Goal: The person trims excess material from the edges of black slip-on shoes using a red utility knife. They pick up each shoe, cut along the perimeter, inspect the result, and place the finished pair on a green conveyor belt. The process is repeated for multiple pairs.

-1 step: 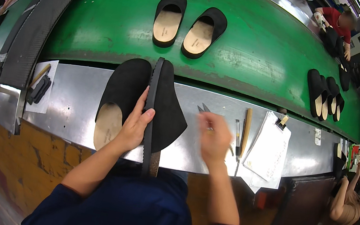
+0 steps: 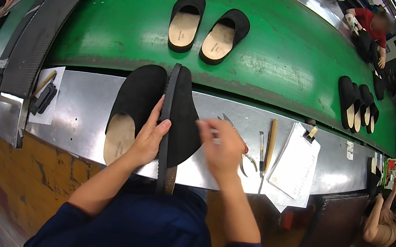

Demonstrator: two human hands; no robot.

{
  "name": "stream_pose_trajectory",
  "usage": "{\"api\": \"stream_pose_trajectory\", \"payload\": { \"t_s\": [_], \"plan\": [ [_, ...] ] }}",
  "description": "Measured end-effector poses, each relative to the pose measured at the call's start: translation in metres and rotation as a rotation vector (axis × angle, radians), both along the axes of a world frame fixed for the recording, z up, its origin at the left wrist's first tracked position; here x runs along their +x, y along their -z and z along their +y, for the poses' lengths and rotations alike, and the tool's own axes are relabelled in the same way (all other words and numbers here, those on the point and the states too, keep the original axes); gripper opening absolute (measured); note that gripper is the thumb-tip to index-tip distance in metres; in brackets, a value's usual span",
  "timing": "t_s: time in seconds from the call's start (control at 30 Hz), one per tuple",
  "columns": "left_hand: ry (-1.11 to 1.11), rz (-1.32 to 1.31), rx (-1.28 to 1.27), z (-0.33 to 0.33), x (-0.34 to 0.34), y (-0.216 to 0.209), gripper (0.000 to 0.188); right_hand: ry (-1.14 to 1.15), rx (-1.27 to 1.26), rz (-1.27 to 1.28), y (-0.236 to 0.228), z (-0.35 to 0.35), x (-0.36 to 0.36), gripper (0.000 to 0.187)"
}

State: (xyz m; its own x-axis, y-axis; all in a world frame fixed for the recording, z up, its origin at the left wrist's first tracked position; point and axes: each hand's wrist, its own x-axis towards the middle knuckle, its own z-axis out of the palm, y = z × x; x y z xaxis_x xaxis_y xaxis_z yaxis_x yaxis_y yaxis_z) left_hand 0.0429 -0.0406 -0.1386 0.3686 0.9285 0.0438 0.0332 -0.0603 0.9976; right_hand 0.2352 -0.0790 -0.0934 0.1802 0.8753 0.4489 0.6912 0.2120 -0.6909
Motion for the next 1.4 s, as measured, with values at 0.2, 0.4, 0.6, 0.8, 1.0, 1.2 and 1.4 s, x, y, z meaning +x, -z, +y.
{"api": "stream_pose_trajectory", "payload": {
  "t_s": [0.2, 0.4, 0.6, 0.8, 1.0, 1.2, 1.4],
  "plan": [
    [0.010, 0.009, 0.086, 0.008, 0.003, 0.004, 0.068, 0.037, 0.096, -0.192, -0.030, 0.056, -0.068, 0.014],
    [0.015, 0.053, 0.193, 0.008, 0.002, 0.009, 0.066, 0.056, -0.032, -0.382, -0.041, 0.057, -0.080, 0.011],
    [0.001, 0.124, 0.244, 0.008, 0.001, 0.006, 0.067, -0.231, 0.026, -0.281, -0.043, 0.013, -0.070, 0.013],
    [-0.163, 0.012, 0.268, -0.011, 0.000, -0.009, 0.056, 0.110, -0.690, 0.115, -0.025, -0.030, -0.026, 0.052],
    [-0.534, 0.217, 0.574, -0.032, -0.056, -0.013, 0.040, -0.150, -0.372, 1.000, 0.024, -0.026, -0.055, 0.046],
    [-0.498, 0.223, 0.107, -0.024, -0.095, 0.004, 0.051, 0.034, -0.304, 0.210, 0.014, -0.014, -0.093, 0.028],
    [-0.502, 0.042, -0.158, -0.038, -0.081, 0.001, 0.049, -0.077, -0.377, -0.060, 0.017, 0.005, -0.107, 0.041]
  ]
}}
